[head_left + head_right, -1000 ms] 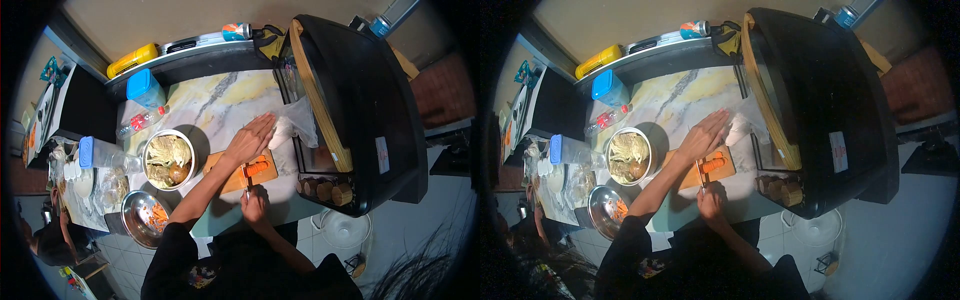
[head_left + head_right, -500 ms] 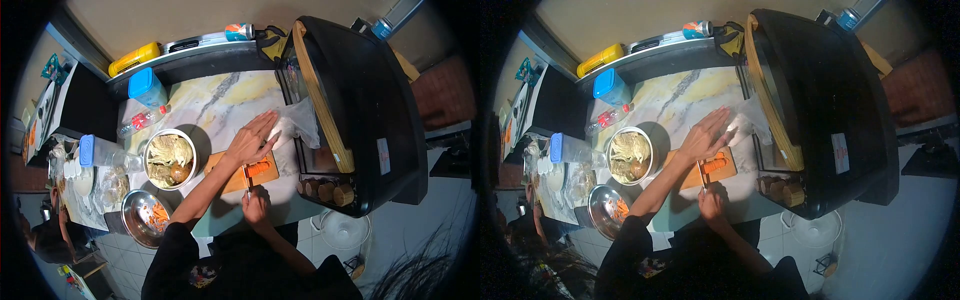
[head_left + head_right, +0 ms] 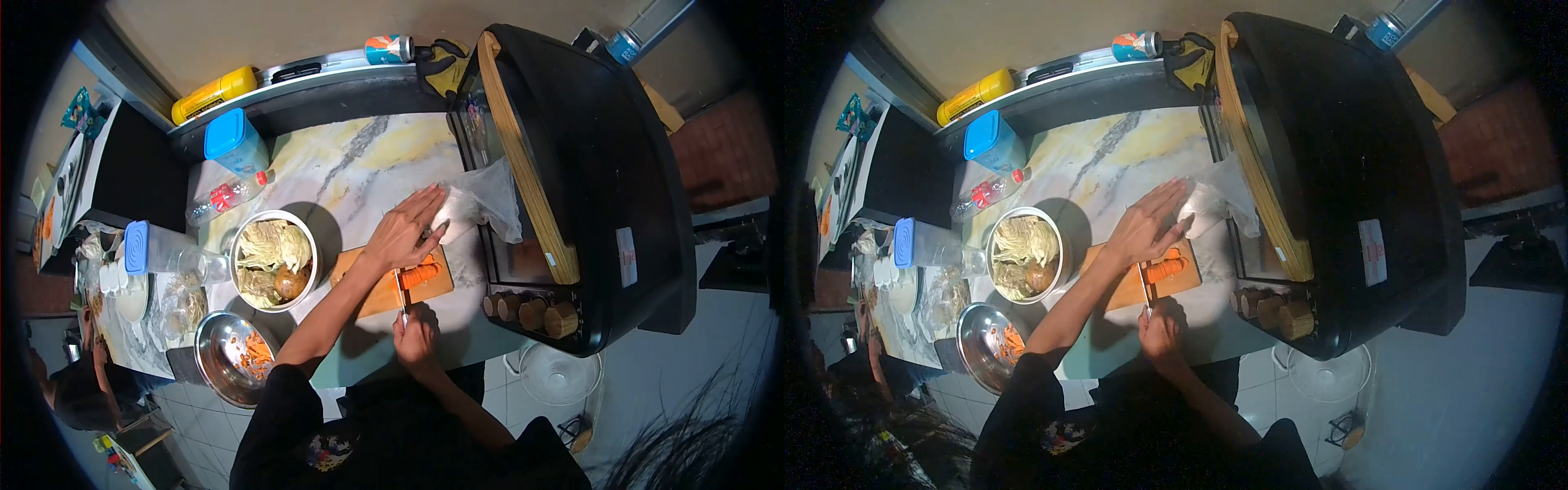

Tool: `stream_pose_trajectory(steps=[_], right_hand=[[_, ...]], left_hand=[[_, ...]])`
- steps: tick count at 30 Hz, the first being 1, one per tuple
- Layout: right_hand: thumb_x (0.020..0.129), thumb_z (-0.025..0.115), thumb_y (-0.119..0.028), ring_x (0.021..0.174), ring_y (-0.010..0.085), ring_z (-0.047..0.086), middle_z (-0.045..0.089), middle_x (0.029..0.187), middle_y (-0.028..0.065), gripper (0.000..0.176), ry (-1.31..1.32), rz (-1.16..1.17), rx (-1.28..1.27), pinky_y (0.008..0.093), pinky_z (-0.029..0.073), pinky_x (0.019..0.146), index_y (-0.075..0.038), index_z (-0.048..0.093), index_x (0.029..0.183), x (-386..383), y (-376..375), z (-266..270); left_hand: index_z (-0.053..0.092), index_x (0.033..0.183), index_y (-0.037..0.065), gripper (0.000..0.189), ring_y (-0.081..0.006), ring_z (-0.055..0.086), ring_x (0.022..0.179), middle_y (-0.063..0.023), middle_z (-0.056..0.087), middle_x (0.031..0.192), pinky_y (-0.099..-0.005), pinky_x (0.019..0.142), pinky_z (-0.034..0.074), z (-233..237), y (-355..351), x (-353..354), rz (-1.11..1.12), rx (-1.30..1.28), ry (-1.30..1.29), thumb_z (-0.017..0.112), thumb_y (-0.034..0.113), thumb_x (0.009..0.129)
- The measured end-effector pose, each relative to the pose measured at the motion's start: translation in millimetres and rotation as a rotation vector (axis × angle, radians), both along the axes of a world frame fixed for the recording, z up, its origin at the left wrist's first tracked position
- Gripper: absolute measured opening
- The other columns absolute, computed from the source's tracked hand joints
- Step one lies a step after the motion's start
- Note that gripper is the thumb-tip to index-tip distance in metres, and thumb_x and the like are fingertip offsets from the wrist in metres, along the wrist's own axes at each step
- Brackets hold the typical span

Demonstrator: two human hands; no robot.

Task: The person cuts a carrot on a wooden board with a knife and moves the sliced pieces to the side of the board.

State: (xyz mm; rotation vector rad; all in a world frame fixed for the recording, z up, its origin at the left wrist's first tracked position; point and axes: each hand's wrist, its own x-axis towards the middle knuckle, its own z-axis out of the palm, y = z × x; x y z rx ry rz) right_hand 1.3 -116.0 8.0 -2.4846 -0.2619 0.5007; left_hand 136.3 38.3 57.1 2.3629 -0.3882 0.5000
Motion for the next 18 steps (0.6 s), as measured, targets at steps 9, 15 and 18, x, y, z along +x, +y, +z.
stream_pose_trajectory(steps=[9, 15, 18], right_hand=[[0.091, 0.054, -0.022, 0.075, 0.0492, 0.058, 0.060, 0.075, 0.0290, 0.024, 0.032, -0.006, 0.030, 0.0580, 0.045, 0.066, 0.001, 0.049, 0.097, -1, 2, 2], [0.091, 0.054, -0.022, 0.074, 0.0489, 0.057, 0.059, 0.075, 0.0294, 0.024, 0.014, -0.043, 0.009, 0.0577, 0.044, 0.066, 0.001, 0.049, 0.098, -5, 4, 2], [0.091, 0.054, -0.022, 0.075, 0.0488, 0.056, 0.059, 0.077, 0.0293, 0.025, 0.011, -0.019, -0.012, 0.0576, 0.044, 0.067, 0.001, 0.049, 0.099, -3, 3, 2]], left_hand=[[0.046, 0.130, -0.006, 0.054, -0.0351, 0.044, 0.127, -0.0219, 0.049, 0.133, -0.0403, 0.109, 0.035, -14, -4, 10, -0.022, 0.029, 0.019, 0.055, 0.026, 0.088], [0.046, 0.129, -0.007, 0.053, -0.0355, 0.045, 0.126, -0.0232, 0.050, 0.131, -0.0405, 0.109, 0.035, -18, -4, 9, -0.024, 0.023, 0.021, 0.054, 0.026, 0.089], [0.046, 0.129, -0.006, 0.053, -0.0362, 0.044, 0.127, -0.0239, 0.050, 0.132, -0.0412, 0.109, 0.034, -7, -1, 8, -0.044, 0.013, -0.010, 0.055, 0.026, 0.088]])
